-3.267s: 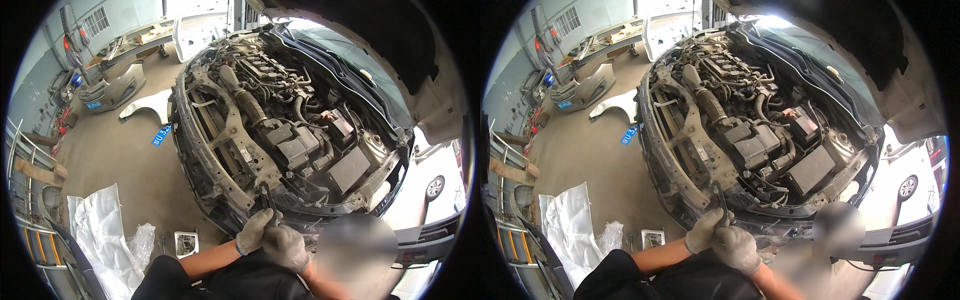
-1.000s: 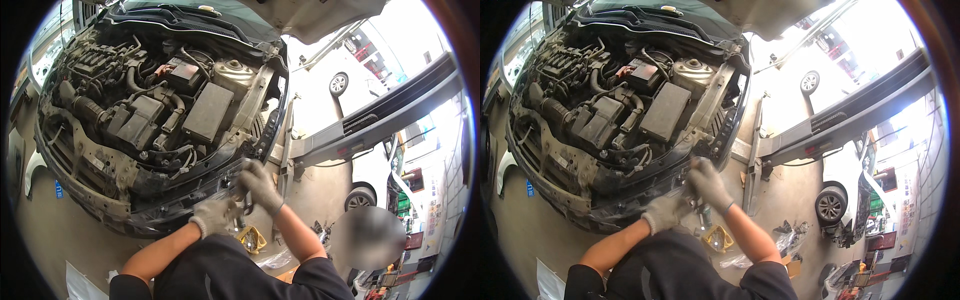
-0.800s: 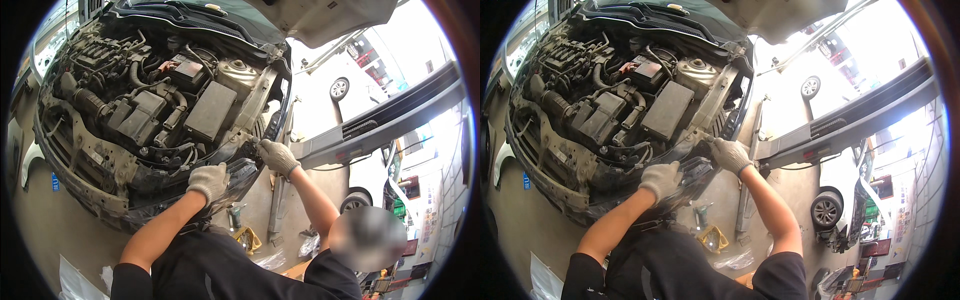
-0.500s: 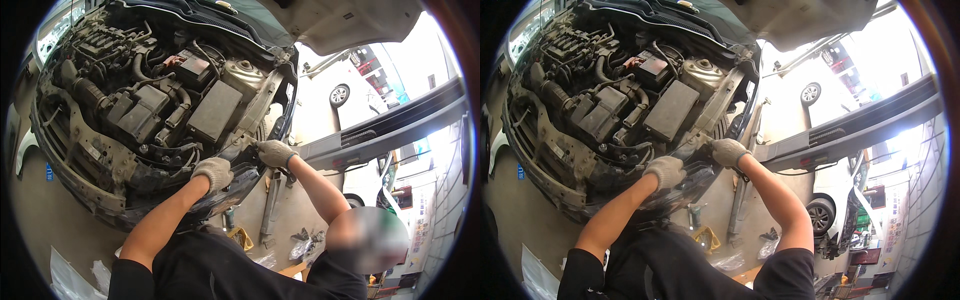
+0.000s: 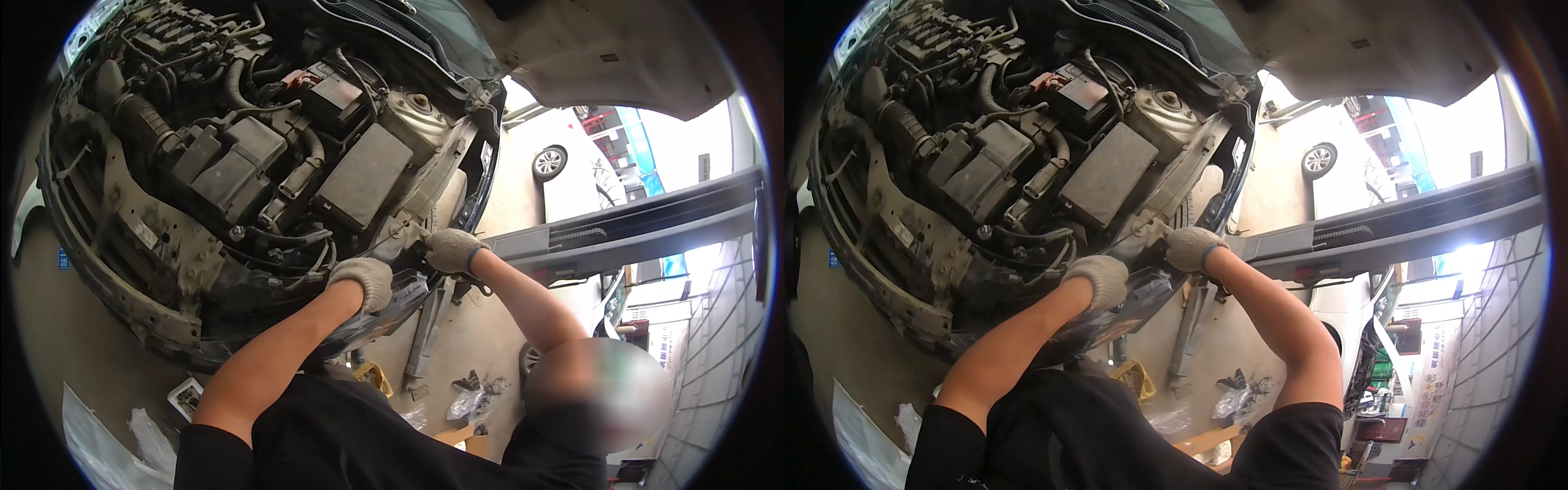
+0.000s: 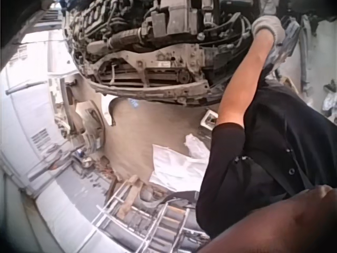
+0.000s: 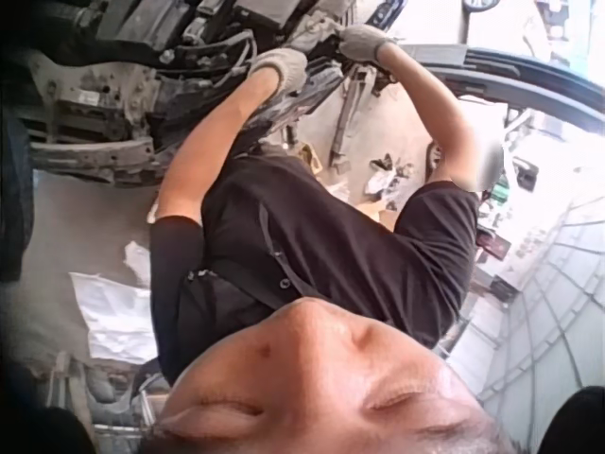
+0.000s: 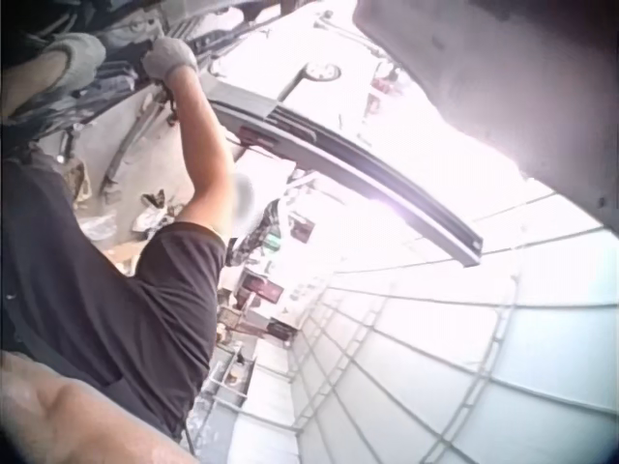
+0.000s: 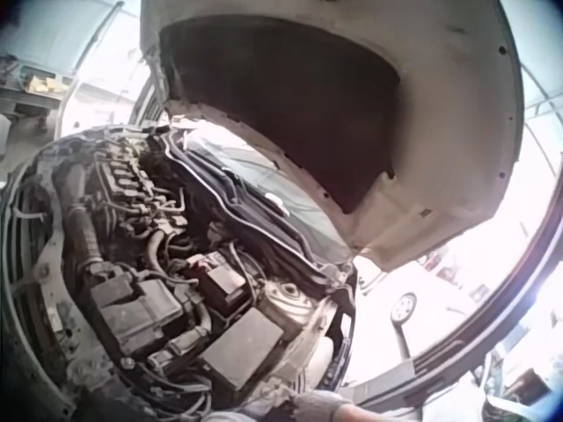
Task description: The person works on the front of a car with the hood open, using a wrench to tighten bolts on the front bumper area. The person repeatedly reaches into the engine bay to adjust components and secure fasteners.
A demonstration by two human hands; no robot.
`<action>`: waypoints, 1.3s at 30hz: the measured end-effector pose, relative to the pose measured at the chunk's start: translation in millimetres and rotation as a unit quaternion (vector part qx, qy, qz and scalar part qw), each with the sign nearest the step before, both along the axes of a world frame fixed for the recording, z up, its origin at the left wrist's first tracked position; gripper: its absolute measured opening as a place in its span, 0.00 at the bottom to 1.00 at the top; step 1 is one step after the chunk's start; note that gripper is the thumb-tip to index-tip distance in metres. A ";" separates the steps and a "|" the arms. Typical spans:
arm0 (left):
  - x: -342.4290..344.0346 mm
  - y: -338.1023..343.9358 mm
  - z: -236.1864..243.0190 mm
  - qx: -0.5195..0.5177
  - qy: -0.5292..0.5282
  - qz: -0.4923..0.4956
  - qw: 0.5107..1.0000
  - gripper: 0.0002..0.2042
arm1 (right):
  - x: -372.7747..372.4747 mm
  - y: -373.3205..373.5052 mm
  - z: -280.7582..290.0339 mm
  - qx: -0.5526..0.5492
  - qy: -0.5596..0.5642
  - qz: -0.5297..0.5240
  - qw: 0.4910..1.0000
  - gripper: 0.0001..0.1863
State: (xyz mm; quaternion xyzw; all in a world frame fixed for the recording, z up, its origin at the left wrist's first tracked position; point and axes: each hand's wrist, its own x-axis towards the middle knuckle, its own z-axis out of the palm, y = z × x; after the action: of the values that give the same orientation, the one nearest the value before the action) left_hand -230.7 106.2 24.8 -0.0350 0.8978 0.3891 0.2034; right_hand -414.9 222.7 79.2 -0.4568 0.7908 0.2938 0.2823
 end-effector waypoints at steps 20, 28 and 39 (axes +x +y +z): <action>-3.2 2.9 -19.8 0.026 0.032 -0.004 0.999 0.16 | -27.4 -20.7 -4.9 0.060 -0.184 0.040 0.980 0.16; -3.2 1.2 -22.1 0.030 0.029 -0.001 0.999 0.16 | -10.4 -31.5 11.5 0.066 -0.191 -0.062 0.978 0.15; 1.2 -1.1 -16.5 0.028 0.023 0.008 0.999 0.15 | -15.5 -38.5 -15.7 0.214 -0.095 -0.067 0.970 0.10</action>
State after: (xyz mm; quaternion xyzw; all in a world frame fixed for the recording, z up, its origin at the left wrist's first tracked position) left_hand -229.4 105.0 8.3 -0.0271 0.8906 0.4164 0.1807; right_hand -430.4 184.2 63.6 -0.3578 0.7077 0.3917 0.4666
